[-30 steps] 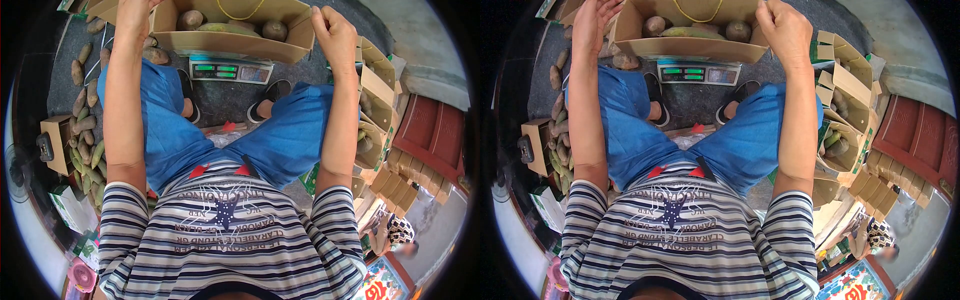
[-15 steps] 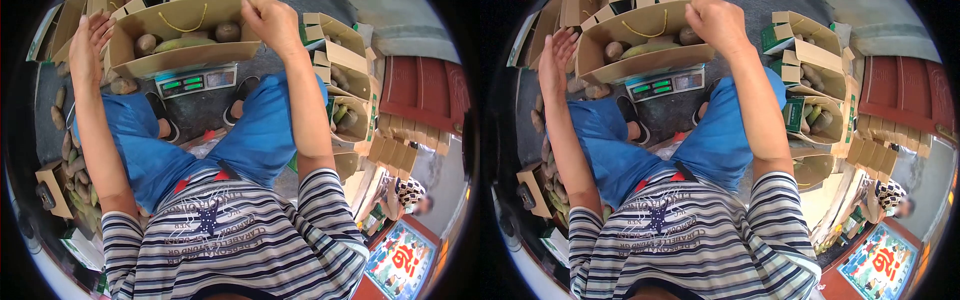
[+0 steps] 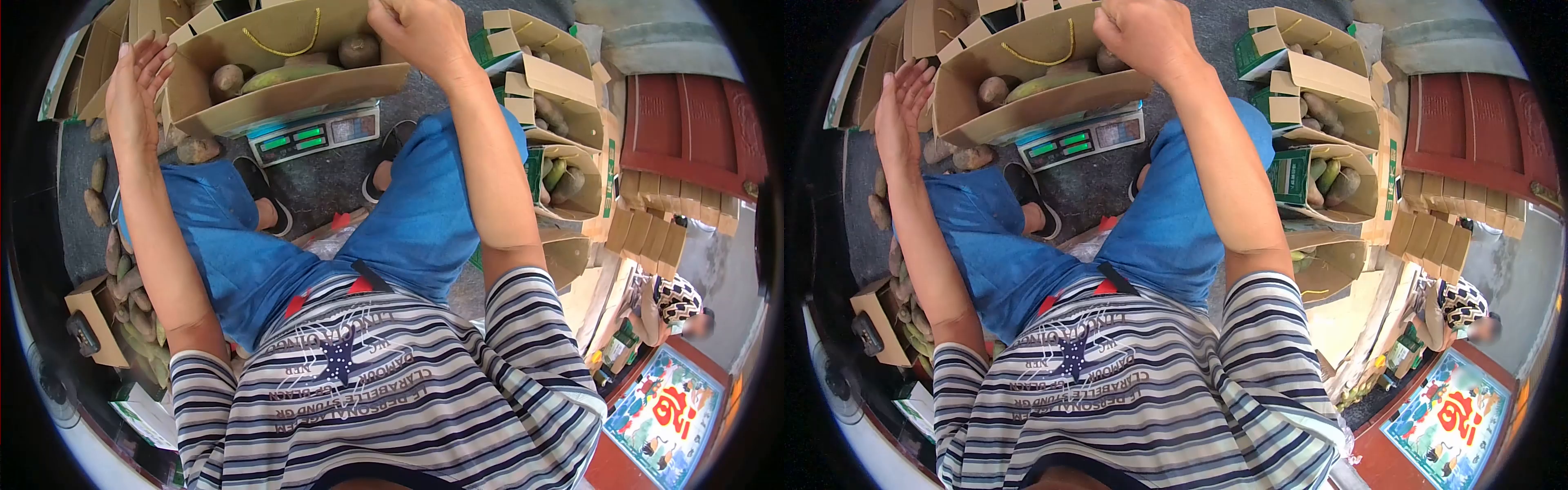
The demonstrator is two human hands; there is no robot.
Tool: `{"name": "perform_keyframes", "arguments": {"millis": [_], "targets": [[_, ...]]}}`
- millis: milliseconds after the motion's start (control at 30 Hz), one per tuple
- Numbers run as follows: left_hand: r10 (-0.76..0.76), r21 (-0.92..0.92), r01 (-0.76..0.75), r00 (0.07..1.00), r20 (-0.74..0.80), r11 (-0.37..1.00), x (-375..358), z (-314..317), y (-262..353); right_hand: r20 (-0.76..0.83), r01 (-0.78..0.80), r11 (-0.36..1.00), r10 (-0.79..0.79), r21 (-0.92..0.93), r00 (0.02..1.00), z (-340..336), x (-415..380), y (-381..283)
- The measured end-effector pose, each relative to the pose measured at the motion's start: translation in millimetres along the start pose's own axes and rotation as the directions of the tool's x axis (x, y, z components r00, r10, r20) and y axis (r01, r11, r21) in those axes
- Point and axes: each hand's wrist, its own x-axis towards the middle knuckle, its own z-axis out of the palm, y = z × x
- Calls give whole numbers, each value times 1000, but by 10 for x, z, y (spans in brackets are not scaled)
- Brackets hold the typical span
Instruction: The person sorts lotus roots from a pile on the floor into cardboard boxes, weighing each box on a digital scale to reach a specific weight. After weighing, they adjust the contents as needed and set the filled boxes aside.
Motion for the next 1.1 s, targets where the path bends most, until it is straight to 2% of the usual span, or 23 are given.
{"name": "perform_keyframes", "arguments": {"millis": [533,633,833,867,900,967,1100], "targets": [[24,60,-25,1000,5,998,-14,12,-8,-33,39,998,-37,41,999,-8,-8,-30],[5,59,-5,1000,-5,998,-14,17,15,26,-34,999,34,-10,999,-21,-9,-41],[34,45,-33,999,-16,998,26,-46,-46,47,-108,990,113,-95,992,-30,2,-56],[41,33,-40,999,-23,999,18,-42,-46,163,-261,964,267,-57,950,-89,9,-134],[49,26,-48,998,-36,998,6,-28,-38,45,-114,982,122,-147,992,20,-30,12],[48,-4,-48,997,-59,999,7,-57,-37,131,-178,971,199,-158,971,-44,0,-54],[69,-24,-71,994,-87,997,36,-101,-65,155,-228,966,246,-124,957,-37,4,-83]]}}
